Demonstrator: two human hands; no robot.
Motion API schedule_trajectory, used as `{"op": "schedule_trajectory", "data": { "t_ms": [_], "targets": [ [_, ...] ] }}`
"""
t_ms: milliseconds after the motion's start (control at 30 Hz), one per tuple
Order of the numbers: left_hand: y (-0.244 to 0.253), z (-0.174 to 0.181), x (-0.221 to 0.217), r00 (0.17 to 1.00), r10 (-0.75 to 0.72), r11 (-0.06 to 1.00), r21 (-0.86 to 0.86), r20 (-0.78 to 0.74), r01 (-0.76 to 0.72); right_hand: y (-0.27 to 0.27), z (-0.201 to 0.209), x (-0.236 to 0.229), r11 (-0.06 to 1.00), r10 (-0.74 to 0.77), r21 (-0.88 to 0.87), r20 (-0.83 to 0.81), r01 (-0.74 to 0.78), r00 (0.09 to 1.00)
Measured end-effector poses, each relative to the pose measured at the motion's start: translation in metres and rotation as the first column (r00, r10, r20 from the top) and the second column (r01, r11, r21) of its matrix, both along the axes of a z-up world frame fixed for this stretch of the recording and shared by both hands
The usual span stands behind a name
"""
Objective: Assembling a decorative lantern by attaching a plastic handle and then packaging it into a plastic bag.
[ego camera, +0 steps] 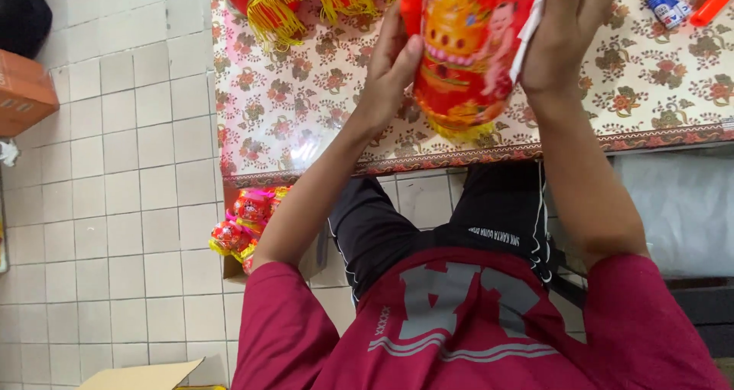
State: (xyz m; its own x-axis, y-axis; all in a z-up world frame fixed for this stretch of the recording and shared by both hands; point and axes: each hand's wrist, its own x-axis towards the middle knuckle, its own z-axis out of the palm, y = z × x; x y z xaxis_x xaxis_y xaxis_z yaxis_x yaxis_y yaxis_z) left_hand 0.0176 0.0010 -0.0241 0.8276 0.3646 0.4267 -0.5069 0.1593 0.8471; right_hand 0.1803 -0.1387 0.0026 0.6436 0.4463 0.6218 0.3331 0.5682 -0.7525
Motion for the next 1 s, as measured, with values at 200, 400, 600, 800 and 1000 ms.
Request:
{"op": "schedule_trajectory", "data": {
  "t_ms": [200, 400, 600, 800, 1000],
  "targets": [
    [-0.002, 0.010, -0.010, 0.982, 0.176, 0.983, 0.056, -0.063, -0.172, -0.011, -0.002, -0.040, 0.960, 0.050, -0.276, 0.315, 0.041, 0.948],
    [0.022, -0.021, -0.015, 0.957, 0.273, 0.962, 0.026, -0.103, -0.271, -0.011, -0.006, -0.054, 0.937, 0.125, -0.291, 0.797, 0.194, 0.592],
    [0.018, -0.020, -0.016, 0.987, 0.163, 0.987, 0.006, -0.004, -0.163, -0.018, -0.013, -0.035, 0.962, 0.146, -0.272, 0.562, 0.015, 0.814],
    [-0.003, 0.017, -0.017, 1.000, -0.008, 0.993, 0.121, -0.012, 0.009, -0.023, 0.026, -0.028, 0.968, 0.166, -0.233, 0.332, -0.090, 0.929],
    [-0.008, 0.018, -0.013, 1.000, -0.026, 0.993, 0.115, -0.008, 0.026, -0.017, 0.004, -0.028, 0.968, 0.113, -0.232, 0.069, -0.094, 0.991]
  ]
}}
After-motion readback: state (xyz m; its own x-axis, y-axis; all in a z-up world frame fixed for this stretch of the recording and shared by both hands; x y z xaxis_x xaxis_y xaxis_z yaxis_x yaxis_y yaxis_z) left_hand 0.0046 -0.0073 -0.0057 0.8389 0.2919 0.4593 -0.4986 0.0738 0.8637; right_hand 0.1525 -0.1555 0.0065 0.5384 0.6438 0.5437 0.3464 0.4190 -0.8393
